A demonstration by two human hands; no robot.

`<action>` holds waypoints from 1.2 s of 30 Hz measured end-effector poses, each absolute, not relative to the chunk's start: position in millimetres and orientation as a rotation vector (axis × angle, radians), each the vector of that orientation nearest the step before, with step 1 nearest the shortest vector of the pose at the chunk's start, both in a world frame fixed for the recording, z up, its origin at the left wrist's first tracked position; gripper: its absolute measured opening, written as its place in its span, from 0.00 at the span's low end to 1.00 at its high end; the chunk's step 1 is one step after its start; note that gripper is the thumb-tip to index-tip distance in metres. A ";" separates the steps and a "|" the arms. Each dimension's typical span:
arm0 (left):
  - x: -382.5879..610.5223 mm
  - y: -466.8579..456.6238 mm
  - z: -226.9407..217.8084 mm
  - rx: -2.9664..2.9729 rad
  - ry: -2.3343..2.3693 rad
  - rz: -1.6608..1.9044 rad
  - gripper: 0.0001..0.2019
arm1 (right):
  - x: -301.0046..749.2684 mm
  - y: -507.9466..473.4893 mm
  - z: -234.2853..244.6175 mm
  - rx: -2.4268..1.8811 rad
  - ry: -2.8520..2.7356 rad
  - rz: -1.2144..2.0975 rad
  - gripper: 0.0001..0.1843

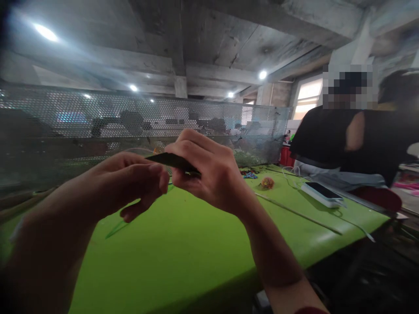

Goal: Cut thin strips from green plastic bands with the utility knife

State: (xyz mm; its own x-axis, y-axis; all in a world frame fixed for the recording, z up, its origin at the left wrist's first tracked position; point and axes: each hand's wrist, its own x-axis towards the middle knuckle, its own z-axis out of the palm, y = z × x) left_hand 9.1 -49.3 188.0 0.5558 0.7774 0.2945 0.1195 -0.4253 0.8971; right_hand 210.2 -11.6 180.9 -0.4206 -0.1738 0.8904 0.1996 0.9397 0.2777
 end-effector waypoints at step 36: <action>34.8 -57.7 178.3 2.188 1.187 1.763 0.15 | 195.2 -2.0 171.5 -0.143 -1.897 -0.343 0.04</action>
